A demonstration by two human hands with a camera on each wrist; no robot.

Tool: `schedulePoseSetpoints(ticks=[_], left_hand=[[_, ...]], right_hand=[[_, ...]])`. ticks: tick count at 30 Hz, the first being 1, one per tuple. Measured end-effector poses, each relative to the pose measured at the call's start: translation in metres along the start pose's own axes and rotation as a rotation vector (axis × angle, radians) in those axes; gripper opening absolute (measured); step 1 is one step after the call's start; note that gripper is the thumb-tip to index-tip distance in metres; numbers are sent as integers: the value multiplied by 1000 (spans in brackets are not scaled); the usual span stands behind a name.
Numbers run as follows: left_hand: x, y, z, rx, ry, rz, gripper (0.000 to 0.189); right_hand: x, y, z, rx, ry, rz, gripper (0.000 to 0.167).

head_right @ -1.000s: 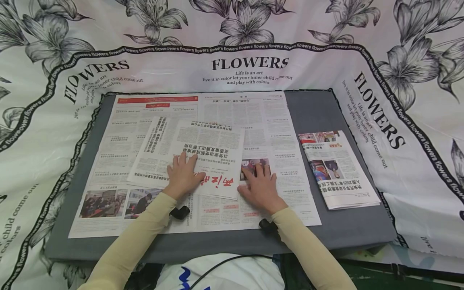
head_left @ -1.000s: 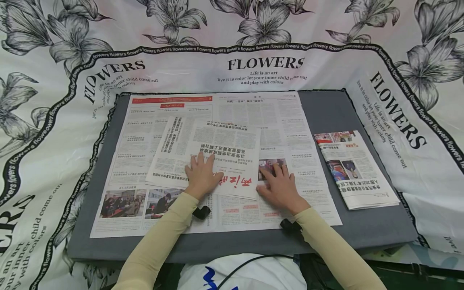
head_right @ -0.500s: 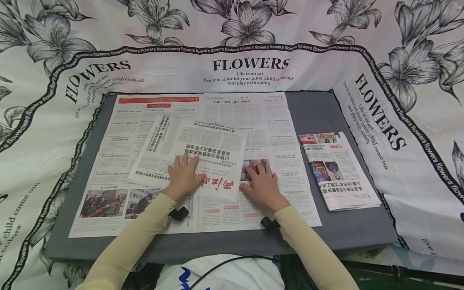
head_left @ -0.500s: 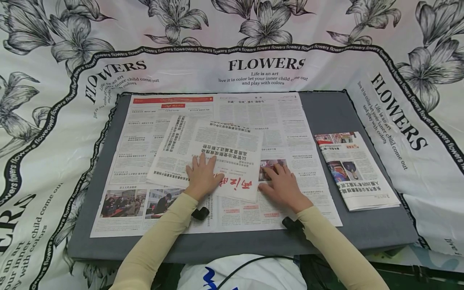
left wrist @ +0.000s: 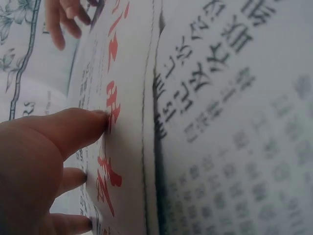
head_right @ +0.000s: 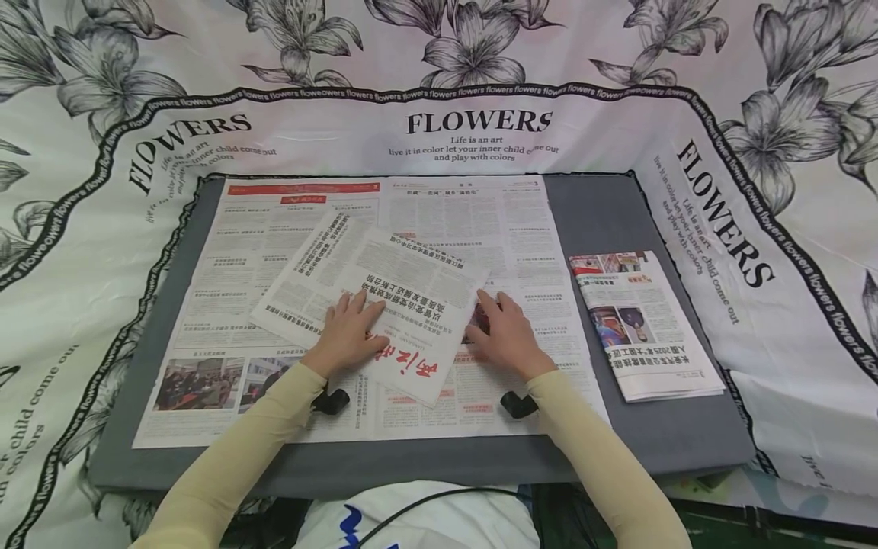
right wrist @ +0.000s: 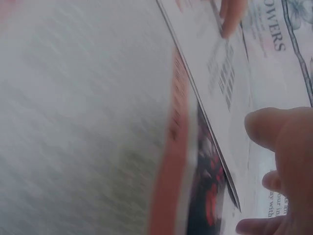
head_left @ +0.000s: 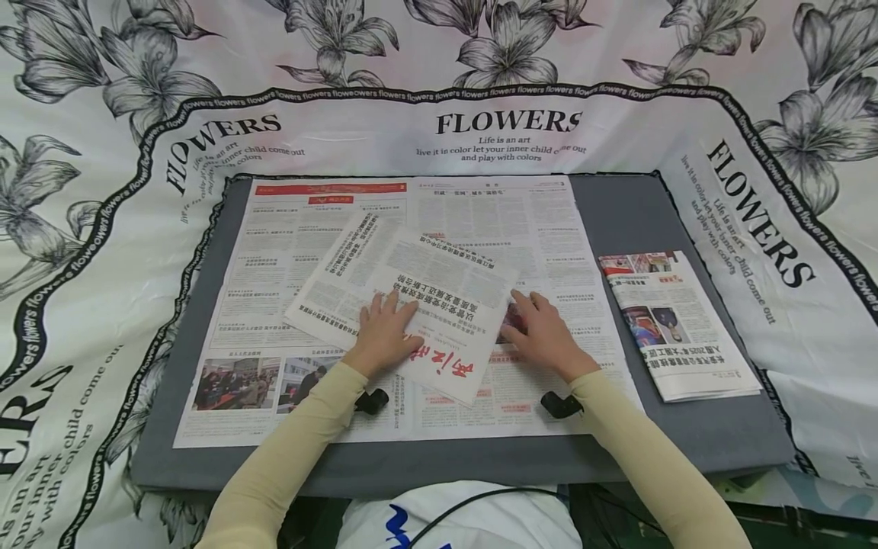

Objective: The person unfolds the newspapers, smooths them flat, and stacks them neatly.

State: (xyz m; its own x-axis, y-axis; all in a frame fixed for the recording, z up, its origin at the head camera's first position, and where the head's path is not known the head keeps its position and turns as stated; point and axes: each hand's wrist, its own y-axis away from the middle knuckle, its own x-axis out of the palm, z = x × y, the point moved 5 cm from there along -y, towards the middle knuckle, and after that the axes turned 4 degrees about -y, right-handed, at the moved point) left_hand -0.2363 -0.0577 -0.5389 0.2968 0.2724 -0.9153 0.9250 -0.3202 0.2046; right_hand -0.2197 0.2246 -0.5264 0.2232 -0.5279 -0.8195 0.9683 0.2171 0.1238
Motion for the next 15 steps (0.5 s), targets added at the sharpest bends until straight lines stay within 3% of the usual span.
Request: schedulePoseSetpoints(ticks=[4, 9, 15], left_hand=[[2, -2, 1, 23, 1, 16, 74], [3, -1, 2, 11, 6, 3, 72], [7, 10, -10, -18, -17, -66, 66]], right_hand=[[-13, -19, -4, -20, 6, -7, 70], [-24, -57, -1, -45, 48, -32, 67], [-25, -94, 15, -38, 96, 70, 66]])
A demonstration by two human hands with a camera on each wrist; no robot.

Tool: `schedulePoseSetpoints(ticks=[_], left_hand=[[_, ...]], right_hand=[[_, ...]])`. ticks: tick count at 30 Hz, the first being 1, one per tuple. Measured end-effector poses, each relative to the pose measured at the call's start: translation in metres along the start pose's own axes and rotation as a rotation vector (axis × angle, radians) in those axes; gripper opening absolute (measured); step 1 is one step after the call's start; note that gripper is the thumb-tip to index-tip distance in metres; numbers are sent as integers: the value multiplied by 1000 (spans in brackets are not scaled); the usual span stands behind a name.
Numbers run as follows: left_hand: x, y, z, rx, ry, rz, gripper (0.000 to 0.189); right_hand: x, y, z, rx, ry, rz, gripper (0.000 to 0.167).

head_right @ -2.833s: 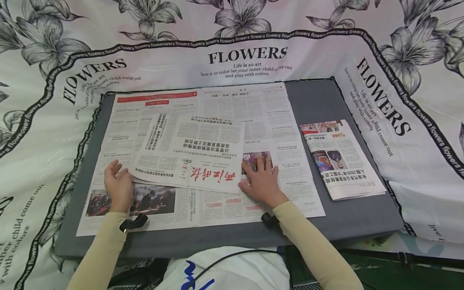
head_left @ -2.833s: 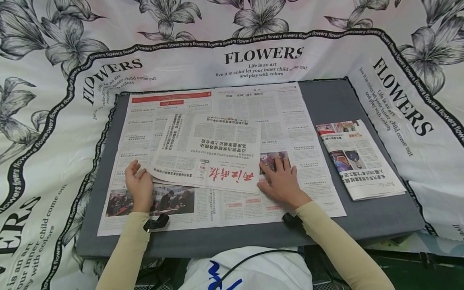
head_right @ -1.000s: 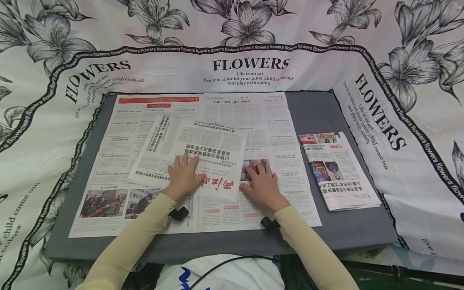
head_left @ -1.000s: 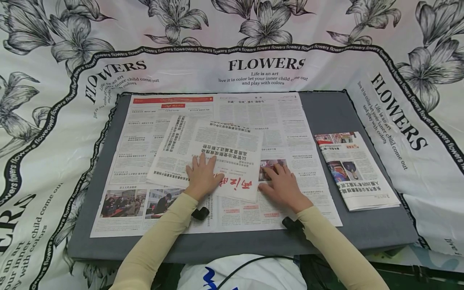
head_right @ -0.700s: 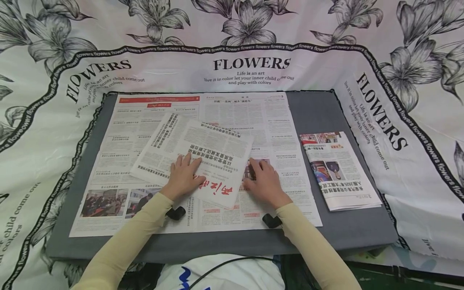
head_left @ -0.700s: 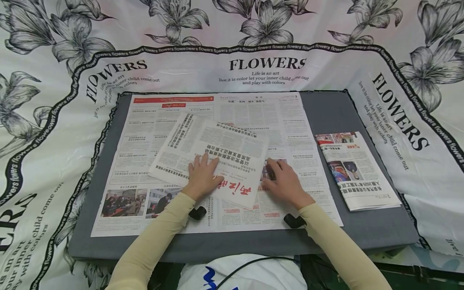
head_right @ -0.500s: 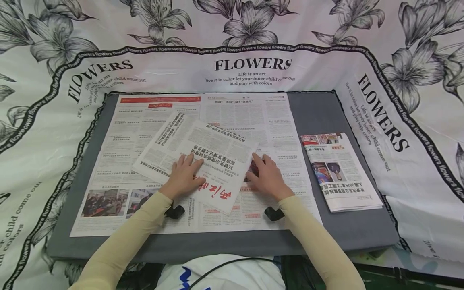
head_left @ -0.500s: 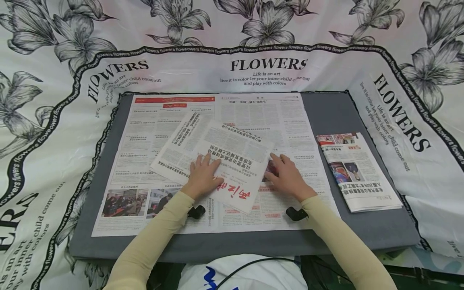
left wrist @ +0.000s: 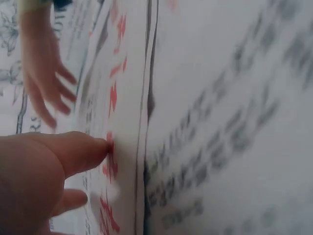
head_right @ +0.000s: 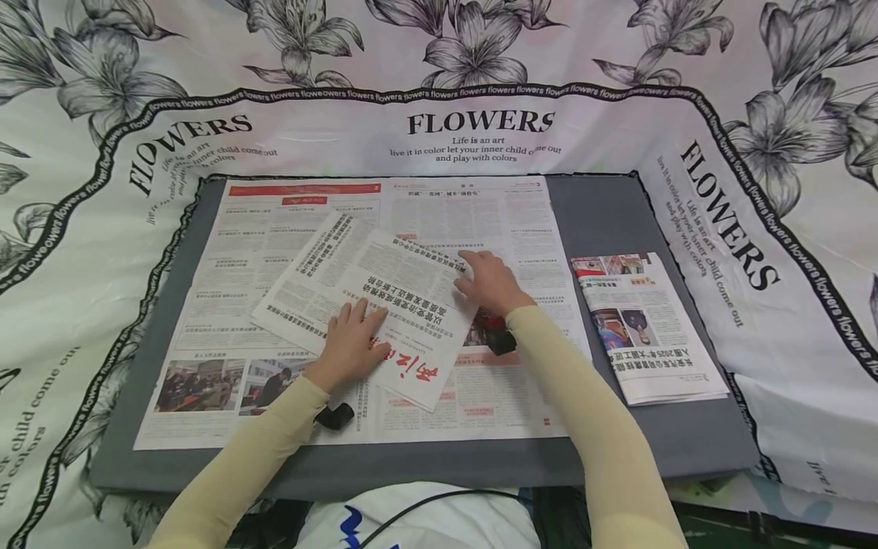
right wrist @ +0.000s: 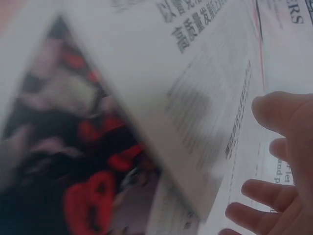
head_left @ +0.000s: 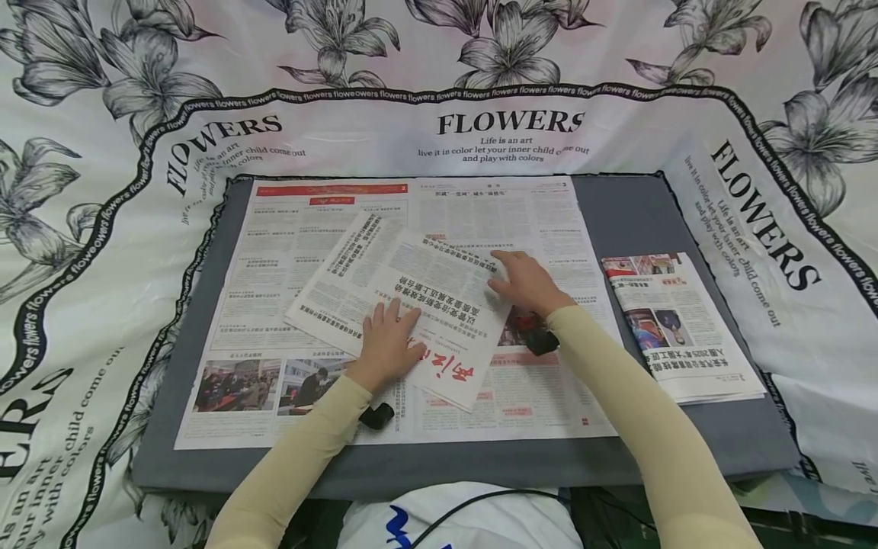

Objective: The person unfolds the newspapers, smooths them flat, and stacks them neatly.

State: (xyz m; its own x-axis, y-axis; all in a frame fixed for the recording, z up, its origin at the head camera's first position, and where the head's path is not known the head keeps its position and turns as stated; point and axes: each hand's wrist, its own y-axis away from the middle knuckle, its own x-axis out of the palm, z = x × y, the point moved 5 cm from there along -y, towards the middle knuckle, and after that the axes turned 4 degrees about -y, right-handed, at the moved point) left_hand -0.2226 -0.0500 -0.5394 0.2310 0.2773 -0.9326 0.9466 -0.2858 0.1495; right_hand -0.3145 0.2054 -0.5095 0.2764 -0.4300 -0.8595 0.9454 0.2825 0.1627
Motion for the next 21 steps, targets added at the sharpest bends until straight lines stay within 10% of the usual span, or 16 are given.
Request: schedulePoseSetpoints(ticks=[9, 21], left_hand=[[6, 21, -10, -78, 6, 47, 69], [4, 13, 4, -16, -35, 49, 69]], right_hand=[[8, -25, 16, 37, 20, 97, 68], [6, -3, 5, 45, 20, 92, 61]])
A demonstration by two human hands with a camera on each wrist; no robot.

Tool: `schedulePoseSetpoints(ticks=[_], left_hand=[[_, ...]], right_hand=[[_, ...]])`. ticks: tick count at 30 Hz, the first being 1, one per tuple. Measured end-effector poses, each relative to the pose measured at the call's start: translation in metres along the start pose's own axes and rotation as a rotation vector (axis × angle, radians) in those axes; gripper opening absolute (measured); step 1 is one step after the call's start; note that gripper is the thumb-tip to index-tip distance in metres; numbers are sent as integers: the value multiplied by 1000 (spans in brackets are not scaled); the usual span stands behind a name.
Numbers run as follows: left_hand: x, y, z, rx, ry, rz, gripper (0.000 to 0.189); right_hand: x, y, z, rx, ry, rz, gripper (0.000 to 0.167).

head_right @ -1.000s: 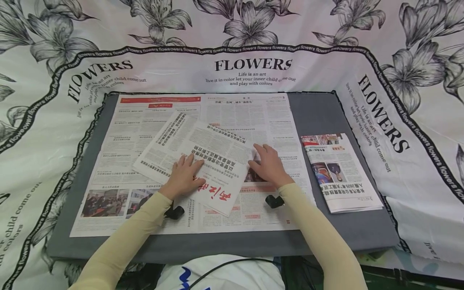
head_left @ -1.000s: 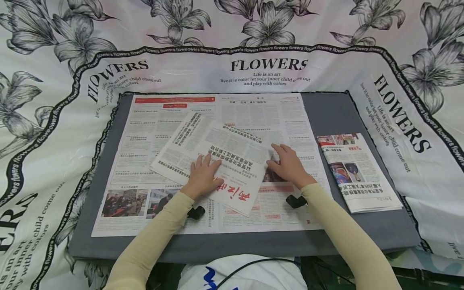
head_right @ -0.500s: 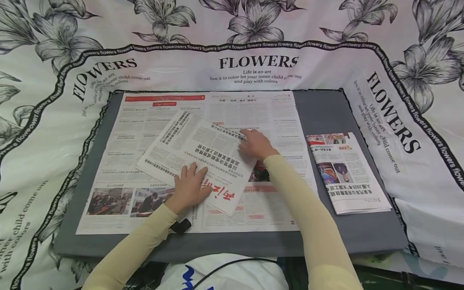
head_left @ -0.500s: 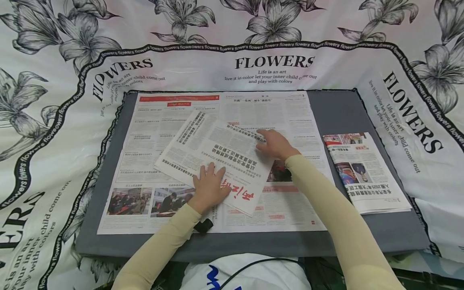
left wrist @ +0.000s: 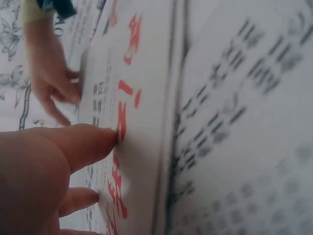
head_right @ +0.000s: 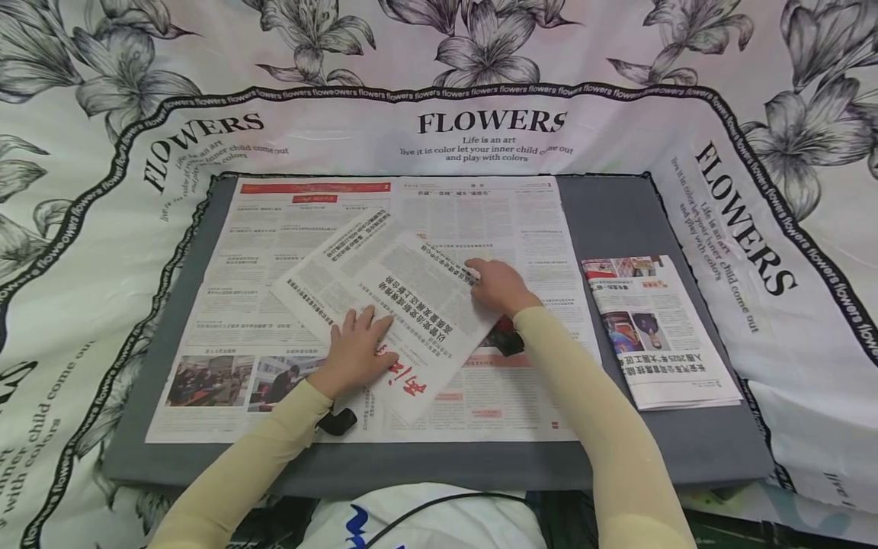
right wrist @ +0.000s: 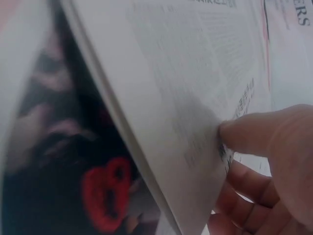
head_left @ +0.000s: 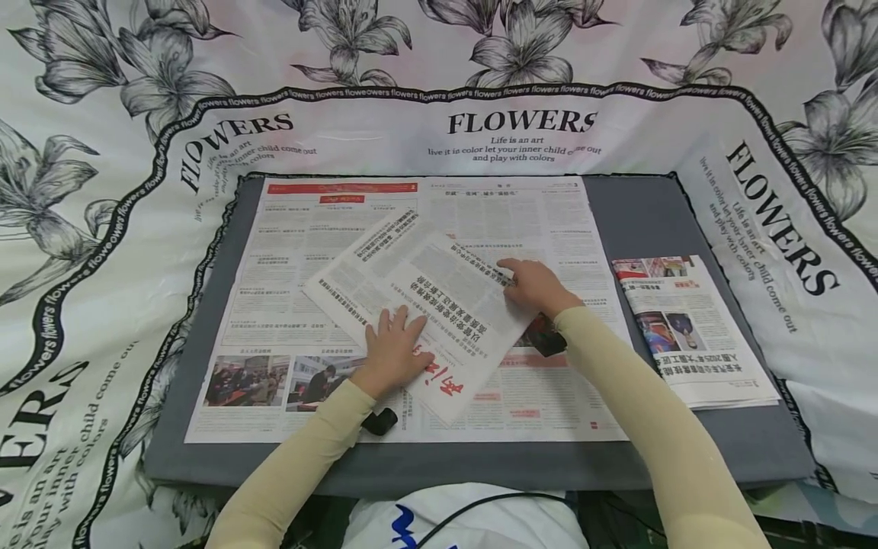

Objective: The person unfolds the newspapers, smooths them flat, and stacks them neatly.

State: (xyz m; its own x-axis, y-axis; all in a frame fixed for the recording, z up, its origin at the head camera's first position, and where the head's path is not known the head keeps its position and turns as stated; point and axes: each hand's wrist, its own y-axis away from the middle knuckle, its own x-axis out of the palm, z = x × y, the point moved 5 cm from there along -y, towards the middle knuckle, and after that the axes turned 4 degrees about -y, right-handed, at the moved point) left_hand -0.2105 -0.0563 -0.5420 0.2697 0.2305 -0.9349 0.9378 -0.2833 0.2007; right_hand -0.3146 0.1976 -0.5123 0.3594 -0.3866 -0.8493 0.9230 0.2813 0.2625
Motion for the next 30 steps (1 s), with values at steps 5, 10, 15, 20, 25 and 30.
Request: schedulePoseSetpoints(ticks=[5, 10, 15, 20, 25, 30], left_hand=[[-3, -10, 4, 31, -1, 26, 68], [-11, -24, 2, 62, 15, 58, 68], [-17, -41, -2, 87, -38, 98, 71], [-19, -57, -3, 99, -59, 133, 75], [-19, -73, -5, 109, -53, 153, 76], [-21, -82, -9, 98, -41, 149, 77]], right_hand=[[6, 24, -9, -32, -60, 18, 53], [15, 50, -12, -62, -115, 29, 49], [30, 67, -10, -88, -129, 53, 53], [42, 75, -6, -72, -122, 56, 57], [41, 76, -5, -44, -91, 13, 55], [38, 76, -7, -23, -93, -12, 56]])
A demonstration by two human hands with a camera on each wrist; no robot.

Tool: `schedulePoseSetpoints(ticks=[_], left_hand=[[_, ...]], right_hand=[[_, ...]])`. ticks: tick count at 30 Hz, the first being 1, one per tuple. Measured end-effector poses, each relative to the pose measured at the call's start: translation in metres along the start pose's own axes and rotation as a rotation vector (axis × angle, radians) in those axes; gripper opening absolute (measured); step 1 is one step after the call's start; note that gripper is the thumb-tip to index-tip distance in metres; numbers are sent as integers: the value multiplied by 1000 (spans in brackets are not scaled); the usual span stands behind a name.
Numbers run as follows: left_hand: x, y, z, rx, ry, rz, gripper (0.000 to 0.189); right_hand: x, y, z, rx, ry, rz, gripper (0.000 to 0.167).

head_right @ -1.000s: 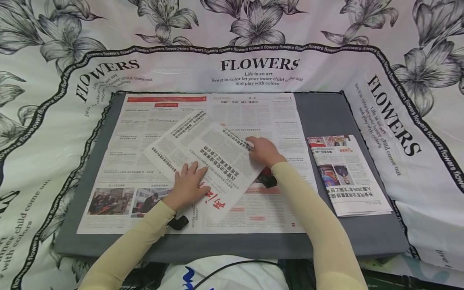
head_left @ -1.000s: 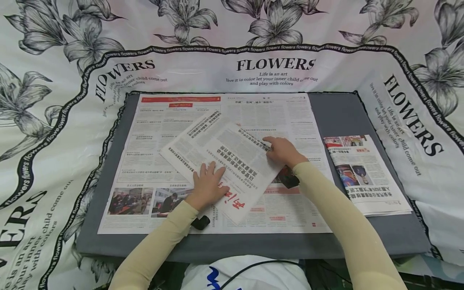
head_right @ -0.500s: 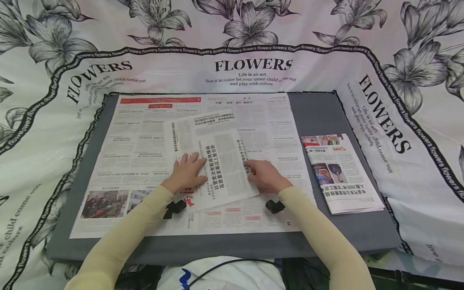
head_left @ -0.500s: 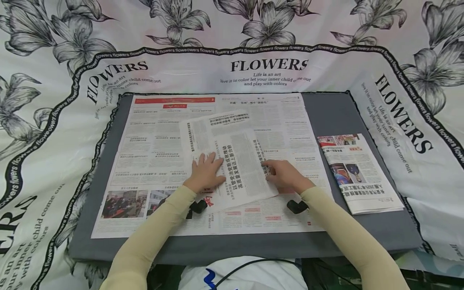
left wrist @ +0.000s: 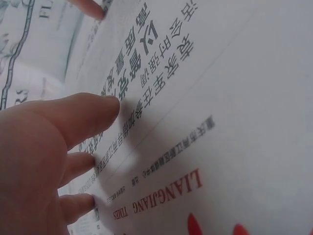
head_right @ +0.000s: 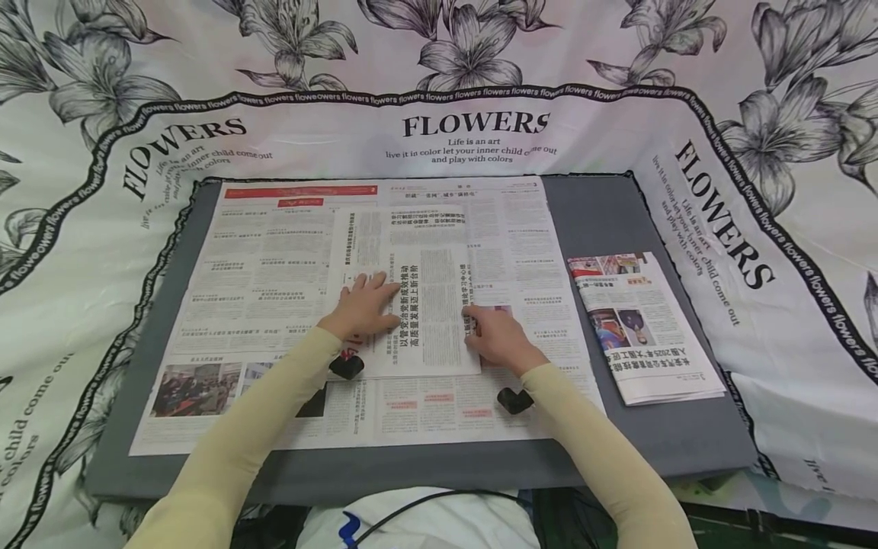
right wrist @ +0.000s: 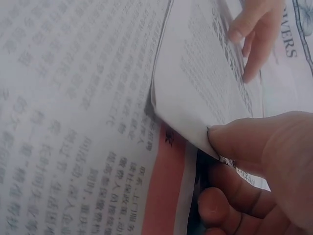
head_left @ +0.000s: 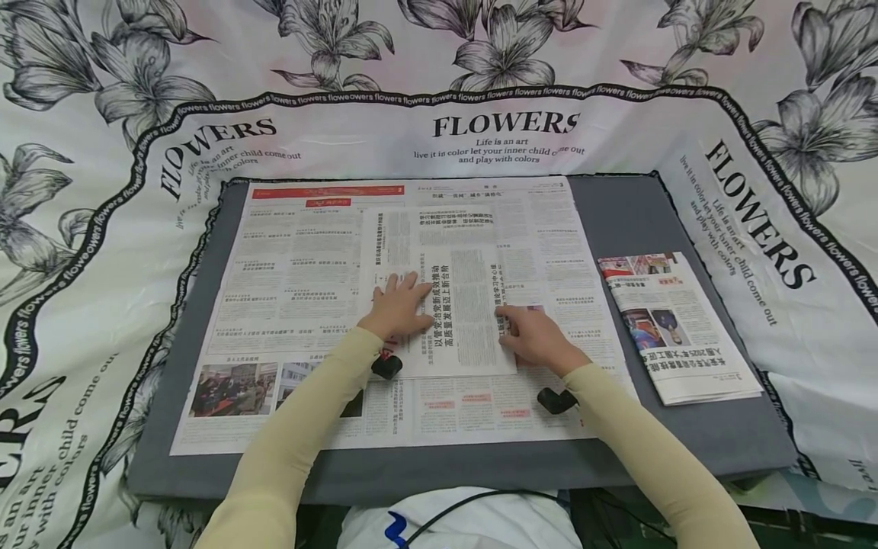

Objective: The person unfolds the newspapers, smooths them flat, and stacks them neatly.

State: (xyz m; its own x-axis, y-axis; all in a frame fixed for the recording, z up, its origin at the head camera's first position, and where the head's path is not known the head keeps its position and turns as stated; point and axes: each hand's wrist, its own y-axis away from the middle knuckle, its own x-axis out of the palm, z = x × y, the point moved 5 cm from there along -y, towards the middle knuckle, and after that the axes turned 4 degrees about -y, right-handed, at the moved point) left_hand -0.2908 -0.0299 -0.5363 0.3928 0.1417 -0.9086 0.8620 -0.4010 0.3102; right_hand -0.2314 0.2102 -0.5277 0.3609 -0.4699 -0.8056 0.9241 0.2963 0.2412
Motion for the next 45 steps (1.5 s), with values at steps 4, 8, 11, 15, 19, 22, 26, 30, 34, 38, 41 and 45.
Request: schedulePoseSetpoints(ticks=[4, 8, 11, 15, 19, 22, 26, 30, 34, 38, 41, 45], left_hand=[[1, 0, 2, -10, 3, -10, 77], [1, 3, 5, -7, 15, -40, 76], [1, 10, 11, -7, 67, -86, 74], [-1, 29, 22, -14, 164, -166, 71], [1, 54, 43, -48, 201, -241, 68], [5, 71, 61, -90, 206, -287, 67], [9, 88, 82, -148, 209, -324, 66], [12, 98, 92, -195, 220, -320, 61], [14, 100, 94, -198, 208, -321, 54], [16, 100, 95, -189, 203, -329, 53], [19, 101, 96, -186, 202, -326, 54], [21, 102, 98, -189, 188, -326, 54]], right_hand=[[2, -2, 0, 3, 3, -13, 57], [5, -4, -1, -2, -7, -18, 56], [7, -5, 0, -19, -9, -26, 55], [5, -5, 1, -45, 20, -55, 53], [2, -5, 4, -55, 57, -62, 52], [0, -4, 5, -61, 100, -57, 52], [-3, -5, 9, -76, 149, -88, 49], [-3, -6, 18, -129, 149, -169, 46], [3, -11, 37, -238, 175, -258, 47], [15, -18, 61, -335, 210, -262, 52], [25, -23, 80, -373, 219, -220, 58], [44, -28, 109, -436, 224, -161, 62]])
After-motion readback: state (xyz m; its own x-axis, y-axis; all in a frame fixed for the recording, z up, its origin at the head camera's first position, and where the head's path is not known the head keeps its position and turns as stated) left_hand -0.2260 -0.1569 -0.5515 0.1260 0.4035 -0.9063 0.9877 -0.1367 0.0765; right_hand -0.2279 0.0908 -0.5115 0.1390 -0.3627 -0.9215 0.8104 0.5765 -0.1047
